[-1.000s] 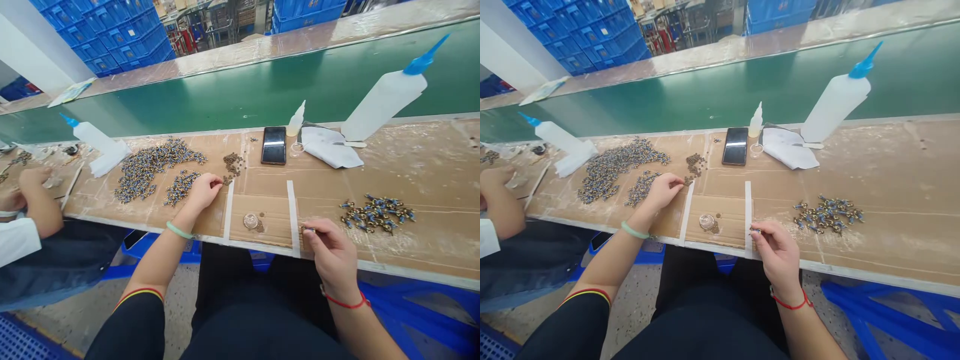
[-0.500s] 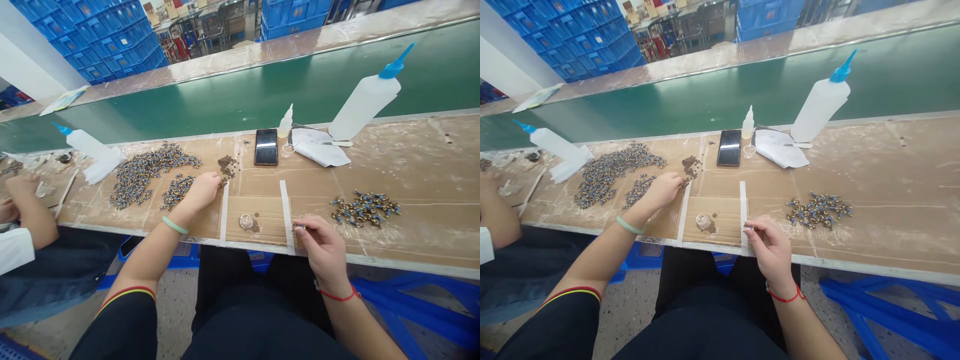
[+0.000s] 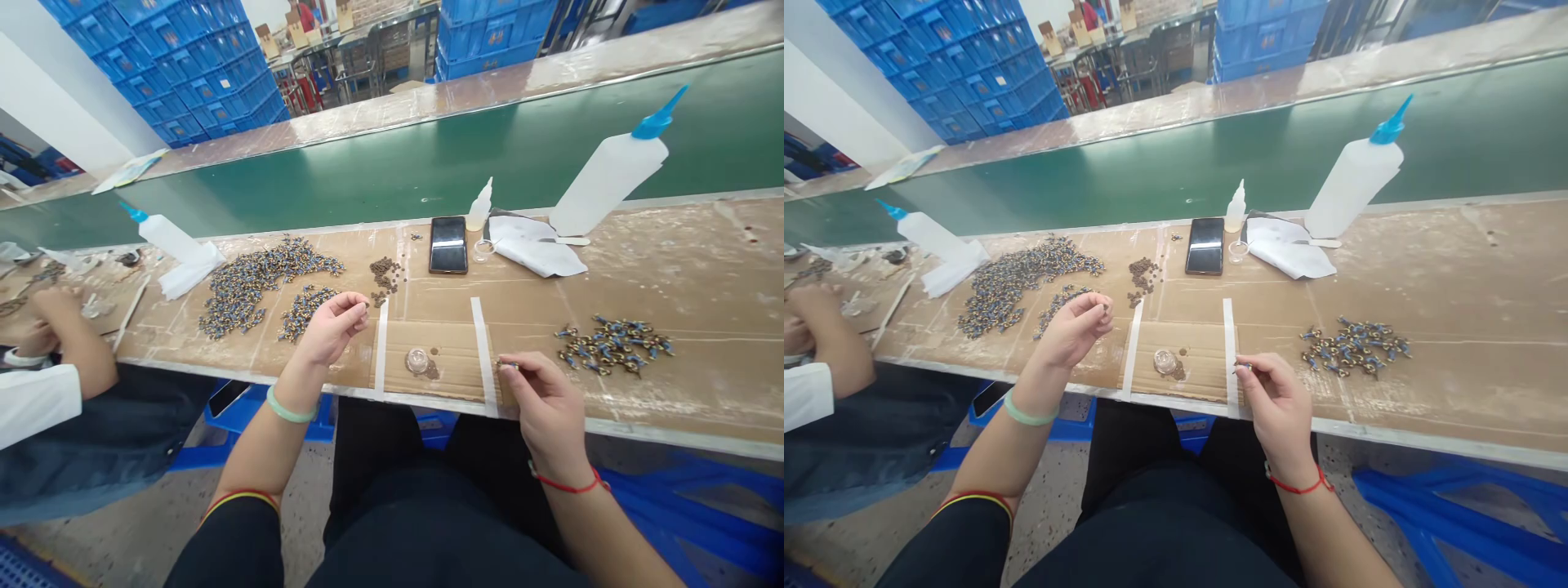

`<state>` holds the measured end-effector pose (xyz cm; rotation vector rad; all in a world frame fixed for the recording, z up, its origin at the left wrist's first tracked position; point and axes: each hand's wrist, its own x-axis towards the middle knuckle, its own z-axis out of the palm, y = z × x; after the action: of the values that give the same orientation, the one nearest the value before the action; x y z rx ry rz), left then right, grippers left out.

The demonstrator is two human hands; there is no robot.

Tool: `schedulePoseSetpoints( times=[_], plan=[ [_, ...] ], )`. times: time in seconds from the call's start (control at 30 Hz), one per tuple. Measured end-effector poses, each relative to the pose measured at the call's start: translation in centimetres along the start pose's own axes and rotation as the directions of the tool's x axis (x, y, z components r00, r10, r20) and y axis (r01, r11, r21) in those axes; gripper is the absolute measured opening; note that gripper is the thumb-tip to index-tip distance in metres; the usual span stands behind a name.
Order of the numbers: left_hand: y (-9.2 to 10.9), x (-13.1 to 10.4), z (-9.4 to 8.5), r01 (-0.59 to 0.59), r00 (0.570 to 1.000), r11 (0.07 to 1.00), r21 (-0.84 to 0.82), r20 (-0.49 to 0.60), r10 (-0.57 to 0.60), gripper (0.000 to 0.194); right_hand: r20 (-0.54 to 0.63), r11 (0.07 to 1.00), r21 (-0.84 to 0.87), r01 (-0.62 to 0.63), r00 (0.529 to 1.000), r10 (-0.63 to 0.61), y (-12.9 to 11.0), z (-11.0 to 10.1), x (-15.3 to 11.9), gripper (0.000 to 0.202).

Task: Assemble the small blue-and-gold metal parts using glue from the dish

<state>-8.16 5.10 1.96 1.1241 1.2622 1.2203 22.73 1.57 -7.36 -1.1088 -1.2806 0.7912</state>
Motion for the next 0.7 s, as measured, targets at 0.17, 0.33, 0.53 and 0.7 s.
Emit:
schedulePoseSetpoints(
  times=[0.17,0.33,0.53,0.7],
  plan=[
    [1.3,-1.3,1.6,0.043,0.998,0.956,-0.289,0.052,-0.029,0.043,-0.01,0.998,-0.023,0.052,0.999,-0.052,-1.5,1.5,0.5,0.02],
    [0.9,-2.5,2.7,0.056,0.988,0.942,-0.331,0.154,-0.005,0.039,0.037,0.966,0.044,0.256,0.966,-0.258,-4.3,3.8,1.7,0.011],
    [-0.2,-5.5,5.5,0.103,0.953,0.99,-0.097,0.294,-0.07,0.029,0.083,0.841,0.087,0.534,0.837,-0.541,-8.2,5.8,2.3,0.017],
    [-1.8,-7.8,8.4,-0.006,0.923,1.0,-0.005,0.385,0.007,0.033,0.006,0.736,0.036,0.676,0.736,-0.677,-8.4,6.2,1.4,0.027]
  ],
)
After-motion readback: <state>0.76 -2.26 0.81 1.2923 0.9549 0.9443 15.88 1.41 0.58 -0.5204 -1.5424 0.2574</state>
